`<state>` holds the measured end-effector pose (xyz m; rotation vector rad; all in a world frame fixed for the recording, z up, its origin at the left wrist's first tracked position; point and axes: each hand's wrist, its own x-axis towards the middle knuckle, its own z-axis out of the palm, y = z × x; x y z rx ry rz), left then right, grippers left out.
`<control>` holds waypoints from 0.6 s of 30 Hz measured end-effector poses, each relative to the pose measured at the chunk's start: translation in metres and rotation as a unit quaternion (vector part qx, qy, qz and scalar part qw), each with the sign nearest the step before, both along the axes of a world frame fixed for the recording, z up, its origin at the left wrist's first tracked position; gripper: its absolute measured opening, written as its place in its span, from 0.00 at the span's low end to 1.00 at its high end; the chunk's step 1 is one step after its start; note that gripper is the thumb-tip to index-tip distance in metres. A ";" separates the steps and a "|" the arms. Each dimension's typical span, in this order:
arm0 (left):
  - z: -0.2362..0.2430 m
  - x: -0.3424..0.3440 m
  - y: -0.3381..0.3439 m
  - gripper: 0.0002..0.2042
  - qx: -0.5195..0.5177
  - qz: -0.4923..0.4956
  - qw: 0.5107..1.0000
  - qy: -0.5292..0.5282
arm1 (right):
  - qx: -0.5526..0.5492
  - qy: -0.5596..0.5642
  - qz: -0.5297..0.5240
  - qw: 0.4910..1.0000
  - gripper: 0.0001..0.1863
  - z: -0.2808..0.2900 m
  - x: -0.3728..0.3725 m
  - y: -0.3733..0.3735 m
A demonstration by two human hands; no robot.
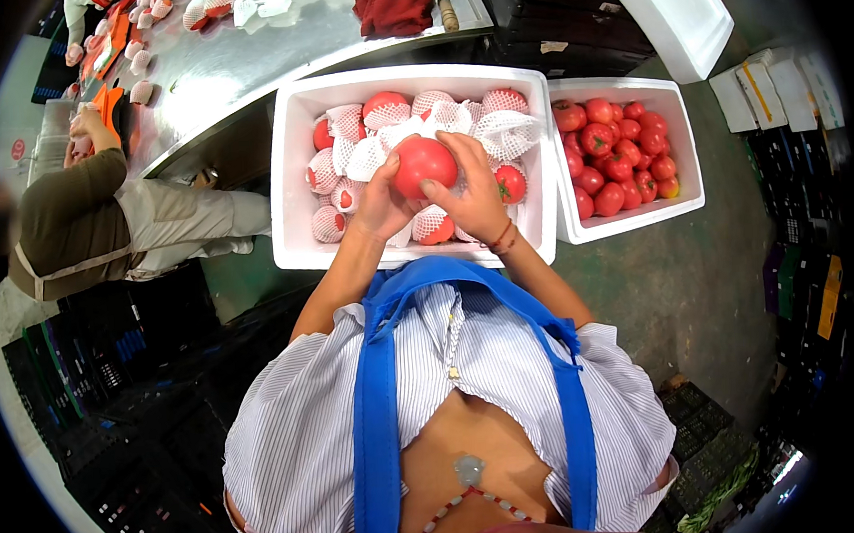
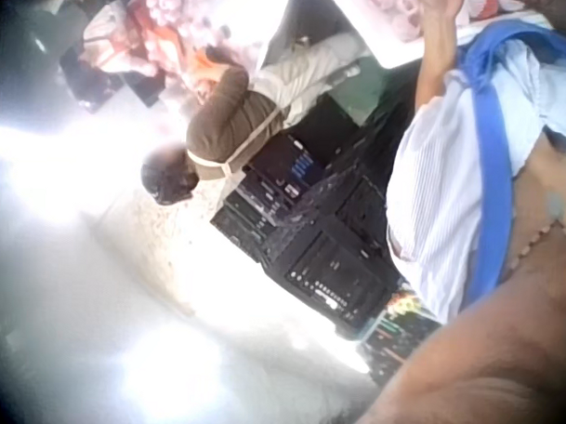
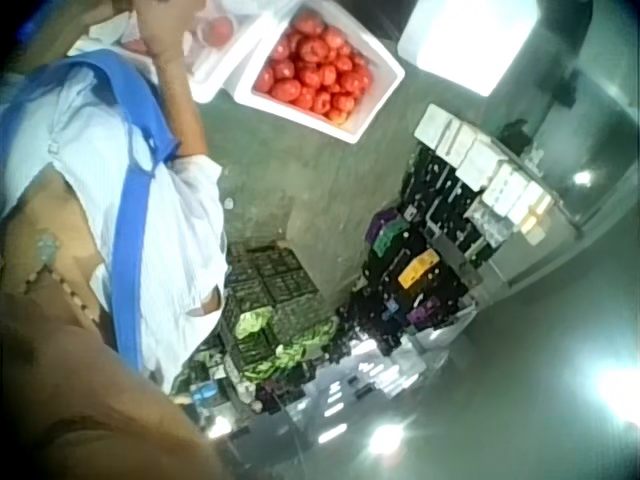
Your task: The person wraps individual tomatoes in white foam netting and places them into a white styrofoam box. The person repeatedly picks tomatoes from a bin, wraps them by hand, and arranges them in the container.
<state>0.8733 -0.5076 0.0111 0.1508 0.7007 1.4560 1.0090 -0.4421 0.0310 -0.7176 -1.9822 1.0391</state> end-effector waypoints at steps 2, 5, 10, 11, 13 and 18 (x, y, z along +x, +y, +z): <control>-0.005 -0.002 0.001 0.24 -0.005 -0.002 1.000 0.006 | -0.060 0.027 0.002 0.998 0.25 -0.007 -0.006 0.003; 0.001 0.000 0.001 0.24 -0.012 0.009 1.000 0.021 | -0.133 0.051 0.011 0.990 0.23 -0.009 -0.011 0.008; -0.001 -0.001 0.002 0.23 -0.032 -0.011 0.999 -0.010 | -0.226 0.094 -0.008 0.970 0.16 -0.016 -0.017 0.014; -0.002 -0.002 0.001 0.23 -0.031 -0.020 0.999 -0.012 | -0.279 0.109 -0.011 0.954 0.15 -0.016 -0.017 0.016; 0.001 -0.001 0.002 0.23 -0.054 -0.019 0.998 -0.030 | -0.331 0.128 -0.011 0.935 0.12 -0.016 -0.017 0.018; 0.005 0.000 0.003 0.23 -0.057 -0.023 0.996 -0.064 | -0.329 0.124 -0.005 0.936 0.11 -0.016 -0.012 0.023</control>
